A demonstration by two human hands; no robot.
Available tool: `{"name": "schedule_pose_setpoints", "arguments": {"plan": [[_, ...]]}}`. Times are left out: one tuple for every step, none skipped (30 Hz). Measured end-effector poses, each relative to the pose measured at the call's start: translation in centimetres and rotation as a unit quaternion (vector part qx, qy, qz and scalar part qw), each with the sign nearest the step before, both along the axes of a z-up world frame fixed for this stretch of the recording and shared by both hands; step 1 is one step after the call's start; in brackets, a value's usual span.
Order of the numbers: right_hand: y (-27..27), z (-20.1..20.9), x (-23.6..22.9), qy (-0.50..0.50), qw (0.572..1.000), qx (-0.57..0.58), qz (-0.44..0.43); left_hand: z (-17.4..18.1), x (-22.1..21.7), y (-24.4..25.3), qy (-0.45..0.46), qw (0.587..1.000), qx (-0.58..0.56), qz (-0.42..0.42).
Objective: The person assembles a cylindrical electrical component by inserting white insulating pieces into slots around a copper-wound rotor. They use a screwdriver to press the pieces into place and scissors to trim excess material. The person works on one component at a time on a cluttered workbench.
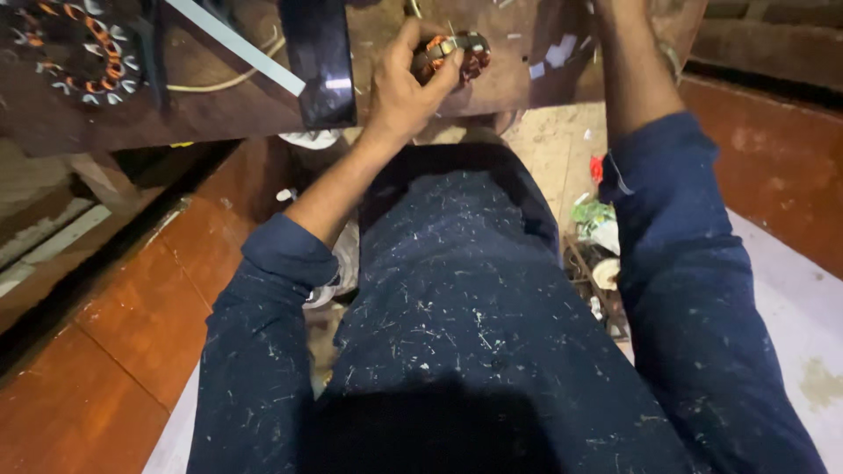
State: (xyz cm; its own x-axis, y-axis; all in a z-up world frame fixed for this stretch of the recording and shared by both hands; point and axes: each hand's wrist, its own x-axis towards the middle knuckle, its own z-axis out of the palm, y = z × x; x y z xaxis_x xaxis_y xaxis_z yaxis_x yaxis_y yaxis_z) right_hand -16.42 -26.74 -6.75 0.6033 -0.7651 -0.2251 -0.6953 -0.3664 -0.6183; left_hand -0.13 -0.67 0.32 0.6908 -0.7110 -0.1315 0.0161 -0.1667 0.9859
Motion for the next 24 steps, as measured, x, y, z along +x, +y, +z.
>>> {"name": "schedule_pose_setpoints", "arguments": {"plan": [[0.0,0.3,0.0,-0.009,1.0,0.001,-0.007,0.1,0.1,0.2,-0.002,1.0,-0.013,-0.005],[0.1,0.6,0.1,-0.02,1.0,0.003,-0.015,0.2,0.3,0.4,-0.004,1.0,-0.027,-0.01],[0.4,1.0,0.3,-0.034,0.999,0.013,-0.024,0.3,0.2,1.0,-0.025,0.999,-0.042,-0.004],[0.4,1.5,0.8,-0.05,0.998,0.027,-0.037,0.4,0.1,1.7,-0.047,0.997,-0.057,0.001],[0.3,2.1,0.7,-0.068,0.995,0.045,-0.053,0.4,-0.2,2.1,-0.063,0.995,-0.073,0.004],[0.2,2.8,0.8,-0.087,0.991,0.066,-0.072,0.2,-0.2,2.2,-0.038,0.997,-0.074,0.0],[0.0,3.5,1.2,-0.124,0.983,0.102,-0.085,0.0,-0.1,2.1,-0.014,0.997,-0.077,0.0],[0.1,4.3,1.6,-0.154,0.973,0.138,-0.1,-0.2,0.3,2.1,0.009,0.997,-0.08,0.0],[0.8,5.0,1.8,-0.182,0.961,0.178,-0.11,-0.4,0.7,2.2,-0.01,0.998,-0.054,-0.02],[1.7,5.8,2.1,-0.208,0.947,0.216,-0.115,-0.6,1.3,2.1,-0.03,0.998,-0.028,-0.041],[2.8,6.7,2.3,-0.233,0.933,0.25,-0.117,-0.6,1.6,2.1,-0.048,0.997,-0.001,-0.065],[3.7,7.6,2.6,-0.253,0.918,0.283,-0.118,-0.4,1.8,2.1,-0.043,0.997,0.006,-0.059],[4.2,8.9,2.6,-0.268,0.91,0.299,-0.107,-0.3,1.6,1.5,-0.035,0.998,0.007,-0.056],[4.5,10.1,2.8,-0.28,0.903,0.313,-0.094,-0.2,1.3,0.9,-0.028,0.998,0.007,-0.052],[4.9,10.6,4.2,-0.297,0.892,0.331,-0.076,0.0,2.0,0.6,-0.044,0.998,-0.005,-0.038],[5.3,11.1,5.4,-0.308,0.886,0.343,-0.046,0.1,2.5,0.3,-0.061,0.998,-0.018,-0.024],[6.4,11.5,5.4,-0.302,0.884,0.355,-0.025,0.3,1.7,0.9,-0.064,0.998,-0.025,-0.015],[7.5,11.7,5.2,-0.292,0.886,0.362,-0.004,0.3,1.0,1.5,-0.055,0.998,-0.021,-0.012],[7.6,12.0,5.0,-0.272,0.897,0.348,0.031,0.2,0.6,1.1,-0.046,0.998,-0.029,-0.01],[7.7,12.4,4.7,-0.251,0.91,0.321,0.071,0.0,0.2,0.7,-0.037,0.999,-0.036,-0.008],[7.7,12.4,5.2,-0.247,0.934,0.221,0.131,-0.1,0.5,0.3,-0.072,0.997,-0.035,0.003],[7.7,12.5,5.6,-0.239,0.945,0.117,0.189,-0.2,0.7,0.0,-0.107,0.994,-0.034,0.014],[8.0,12.5,5.8,-0.226,0.943,0.016,0.244,-0.2,0.6,0.0,-0.139,0.989,-0.028,0.026],[8.1,12.5,5.9,-0.216,0.946,0.036,0.241,-0.3,0.5,-0.1,-0.13,0.99,-0.038,0.033]]}}
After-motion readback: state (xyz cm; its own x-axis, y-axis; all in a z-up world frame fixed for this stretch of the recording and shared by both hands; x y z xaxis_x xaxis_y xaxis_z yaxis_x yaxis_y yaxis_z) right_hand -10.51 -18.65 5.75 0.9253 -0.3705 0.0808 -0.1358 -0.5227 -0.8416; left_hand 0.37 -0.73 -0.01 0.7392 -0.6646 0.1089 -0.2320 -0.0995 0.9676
